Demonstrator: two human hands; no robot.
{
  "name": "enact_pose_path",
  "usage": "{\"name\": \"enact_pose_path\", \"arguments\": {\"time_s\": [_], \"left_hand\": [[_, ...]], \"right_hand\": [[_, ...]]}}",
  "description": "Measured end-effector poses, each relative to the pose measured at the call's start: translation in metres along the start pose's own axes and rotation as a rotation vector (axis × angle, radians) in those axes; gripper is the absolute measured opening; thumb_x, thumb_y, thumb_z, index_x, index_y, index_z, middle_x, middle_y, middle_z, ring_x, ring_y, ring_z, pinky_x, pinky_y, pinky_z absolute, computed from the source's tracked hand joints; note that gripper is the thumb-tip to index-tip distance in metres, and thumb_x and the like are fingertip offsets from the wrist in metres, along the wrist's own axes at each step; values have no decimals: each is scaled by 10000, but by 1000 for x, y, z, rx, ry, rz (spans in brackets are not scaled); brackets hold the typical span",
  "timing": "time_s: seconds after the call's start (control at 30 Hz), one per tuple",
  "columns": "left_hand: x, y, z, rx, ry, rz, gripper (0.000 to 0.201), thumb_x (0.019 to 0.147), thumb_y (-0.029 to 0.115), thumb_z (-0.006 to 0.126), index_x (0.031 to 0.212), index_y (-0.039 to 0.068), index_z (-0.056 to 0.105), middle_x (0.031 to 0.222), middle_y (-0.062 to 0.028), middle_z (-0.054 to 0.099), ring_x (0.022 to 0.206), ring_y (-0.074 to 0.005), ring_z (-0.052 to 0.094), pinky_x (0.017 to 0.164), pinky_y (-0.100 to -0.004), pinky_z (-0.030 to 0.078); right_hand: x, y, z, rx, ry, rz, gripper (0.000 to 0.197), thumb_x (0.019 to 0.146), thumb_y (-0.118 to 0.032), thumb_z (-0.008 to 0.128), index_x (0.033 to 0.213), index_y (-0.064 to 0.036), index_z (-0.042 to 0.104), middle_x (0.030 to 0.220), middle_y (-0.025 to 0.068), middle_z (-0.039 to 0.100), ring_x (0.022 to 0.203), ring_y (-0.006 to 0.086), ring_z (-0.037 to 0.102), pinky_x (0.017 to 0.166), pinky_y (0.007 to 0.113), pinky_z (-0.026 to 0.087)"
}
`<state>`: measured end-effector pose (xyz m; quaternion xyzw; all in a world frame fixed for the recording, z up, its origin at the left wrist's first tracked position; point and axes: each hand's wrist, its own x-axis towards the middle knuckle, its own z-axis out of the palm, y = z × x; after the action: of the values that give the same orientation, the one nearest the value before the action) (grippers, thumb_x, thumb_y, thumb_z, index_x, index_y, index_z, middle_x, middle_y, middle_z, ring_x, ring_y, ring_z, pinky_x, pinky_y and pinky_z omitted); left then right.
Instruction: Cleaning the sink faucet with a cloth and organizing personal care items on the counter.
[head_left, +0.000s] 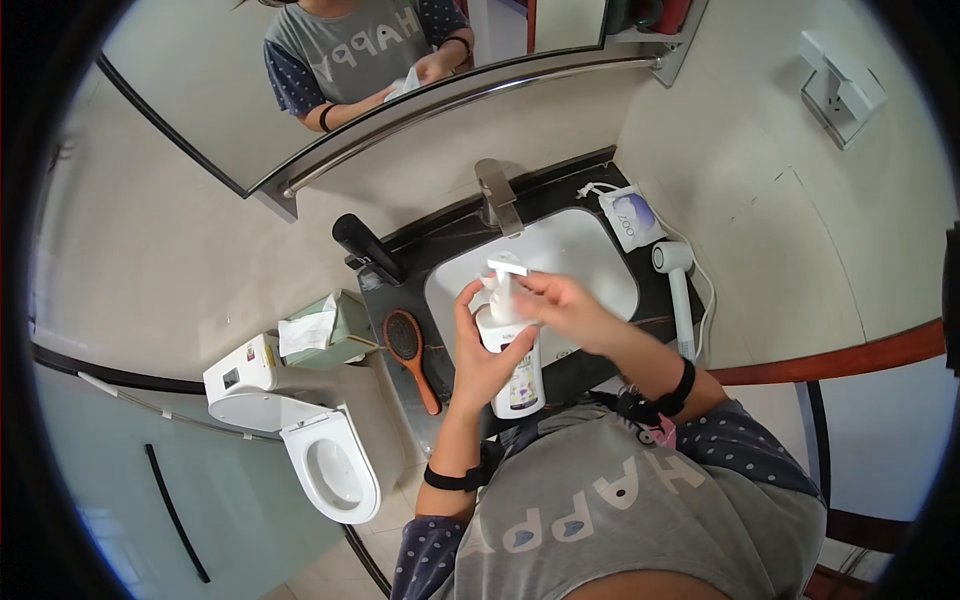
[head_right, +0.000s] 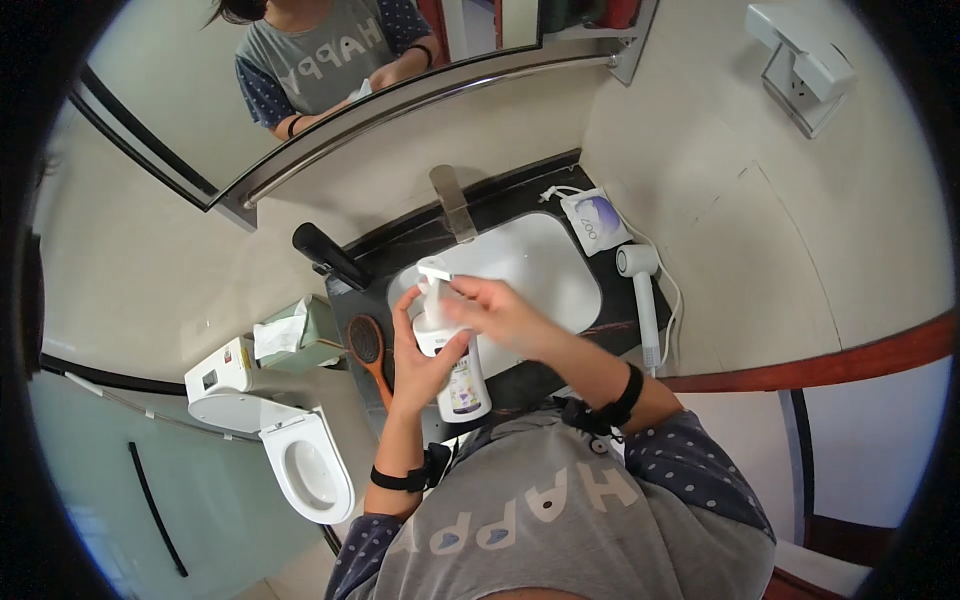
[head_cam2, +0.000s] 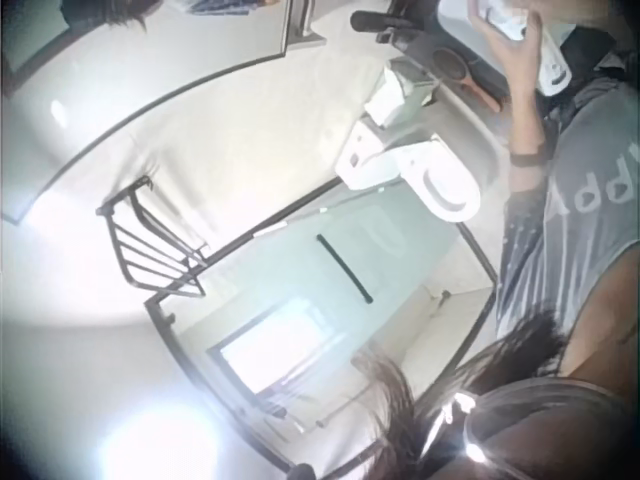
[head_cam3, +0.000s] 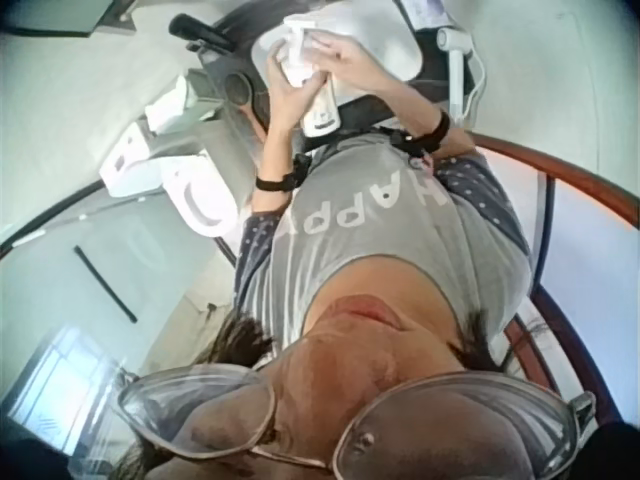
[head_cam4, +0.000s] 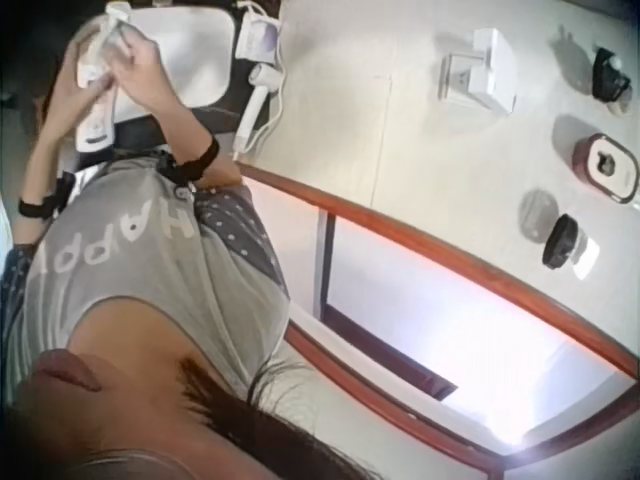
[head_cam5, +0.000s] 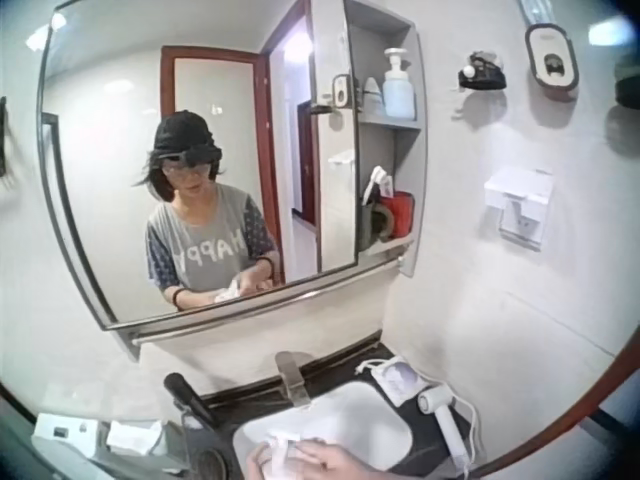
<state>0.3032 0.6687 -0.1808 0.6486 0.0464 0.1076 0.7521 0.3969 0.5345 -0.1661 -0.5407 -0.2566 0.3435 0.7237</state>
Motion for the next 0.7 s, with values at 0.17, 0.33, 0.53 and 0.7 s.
{"name": "enact_pose_path", "arguments": {"time_s": [0.17, 0.33, 0.53, 0.7], "left_hand": [[0, -4, 11, 502, 301, 89, 896, 694, 155, 799, 1407, 43, 268, 1045, -182, 628, 914, -269, 661, 770, -337, 519], [2, 12, 19, 715, 394, 89, 975, 662, 155, 812, 1434, 32, 231, 1061, -216, 630, 918, -295, 672, 785, -347, 520], [2, 14, -7, 268, 137, 42, 1096, 643, 101, 806, 1484, 27, 108, 1077, -189, 632, 913, -226, 660, 800, -326, 532], [7, 15, -14, -161, -6, -67, 1188, 631, 47, 822, 1520, 100, 36, 1116, -153, 615, 969, -203, 631, 840, -332, 514]], "right_hand": [[6, 7, 11, -162, 53, -74, 385, 933, -144, 603, 1260, 46, 531, 1060, 48, 649, 908, 69, 579, 773, 242, 487], [17, 6, 18, -284, 164, -36, 343, 882, -91, 668, 1187, 45, 593, 1026, 36, 665, 891, 72, 601, 817, 235, 494], [13, -4, -6, 51, -135, 96, 377, 886, -118, 665, 1235, 6, 592, 1067, 41, 667, 929, 60, 584, 835, 251, 469], [9, 11, -28, 228, -167, 154, 355, 917, -95, 604, 1259, -2, 578, 1116, 45, 652, 987, 82, 595, 880, 257, 465]]}}
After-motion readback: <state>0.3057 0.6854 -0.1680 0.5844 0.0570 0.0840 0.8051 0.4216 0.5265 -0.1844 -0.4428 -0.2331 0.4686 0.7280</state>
